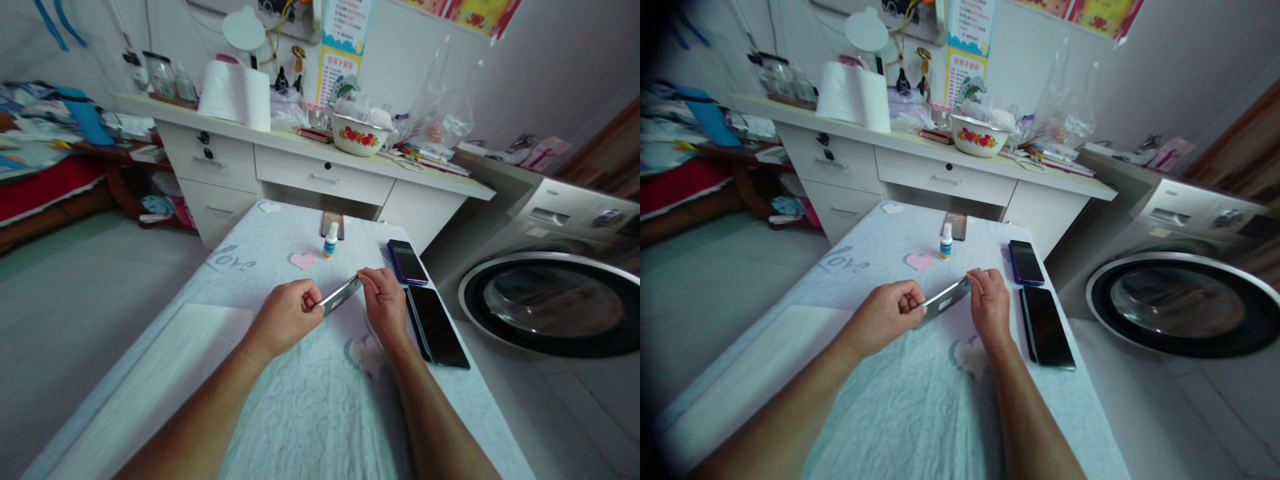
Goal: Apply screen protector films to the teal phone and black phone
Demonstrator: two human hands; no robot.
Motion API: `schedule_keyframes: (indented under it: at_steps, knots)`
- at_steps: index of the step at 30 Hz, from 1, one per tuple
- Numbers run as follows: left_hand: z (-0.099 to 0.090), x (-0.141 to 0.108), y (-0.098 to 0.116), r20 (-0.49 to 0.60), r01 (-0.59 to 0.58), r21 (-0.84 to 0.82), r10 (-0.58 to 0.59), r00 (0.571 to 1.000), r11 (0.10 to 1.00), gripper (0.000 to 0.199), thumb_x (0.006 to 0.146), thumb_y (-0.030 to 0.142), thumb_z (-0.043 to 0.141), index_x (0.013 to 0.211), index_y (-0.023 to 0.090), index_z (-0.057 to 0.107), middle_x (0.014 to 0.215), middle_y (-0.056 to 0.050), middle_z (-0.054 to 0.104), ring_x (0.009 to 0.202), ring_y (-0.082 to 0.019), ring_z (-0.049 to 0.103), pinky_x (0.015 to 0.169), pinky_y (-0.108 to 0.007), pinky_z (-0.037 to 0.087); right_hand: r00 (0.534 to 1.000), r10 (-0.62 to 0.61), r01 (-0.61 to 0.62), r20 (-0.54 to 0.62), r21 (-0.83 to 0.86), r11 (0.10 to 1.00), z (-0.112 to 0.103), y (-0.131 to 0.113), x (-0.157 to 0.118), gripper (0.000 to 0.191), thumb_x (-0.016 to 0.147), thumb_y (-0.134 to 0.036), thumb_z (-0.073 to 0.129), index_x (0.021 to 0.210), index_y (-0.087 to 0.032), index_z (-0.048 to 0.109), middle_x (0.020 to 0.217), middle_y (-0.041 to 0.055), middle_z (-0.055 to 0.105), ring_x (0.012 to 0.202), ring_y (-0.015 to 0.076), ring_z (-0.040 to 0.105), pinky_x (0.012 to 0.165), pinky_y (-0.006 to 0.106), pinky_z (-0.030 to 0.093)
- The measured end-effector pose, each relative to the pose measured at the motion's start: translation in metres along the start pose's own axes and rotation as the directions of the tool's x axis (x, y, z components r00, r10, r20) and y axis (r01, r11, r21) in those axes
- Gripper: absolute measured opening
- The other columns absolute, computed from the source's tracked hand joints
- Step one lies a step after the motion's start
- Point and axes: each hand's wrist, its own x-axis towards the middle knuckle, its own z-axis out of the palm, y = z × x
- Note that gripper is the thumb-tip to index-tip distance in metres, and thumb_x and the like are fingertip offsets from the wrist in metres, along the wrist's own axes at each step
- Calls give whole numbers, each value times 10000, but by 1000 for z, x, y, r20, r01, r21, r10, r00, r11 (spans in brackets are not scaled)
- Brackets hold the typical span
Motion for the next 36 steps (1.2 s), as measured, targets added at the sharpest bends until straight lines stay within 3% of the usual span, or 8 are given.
schedule_keyframes:
  at_steps: [19,36]
  knots:
    - [0,0,1,-4,-26,23,26,1000,999,35,700,211,568,682,181,562,572,47,539,535,-92,498,517,-200,335,980,-106,109,169,-12,994,-1,-28,-11,215,931,-167,465,1003,-195,666,852,52,566,796,174,556,708,283,442]
    - [-3,0,-2,72,-21,186,8,997,982,45,660,169,572,685,197,547,601,40,560,573,-114,496,545,-221,285,990,-78,83,121,-36,996,-5,-23,-9,196,932,-189,478,965,-197,671,838,46,570,777,172,559,712,283,445]
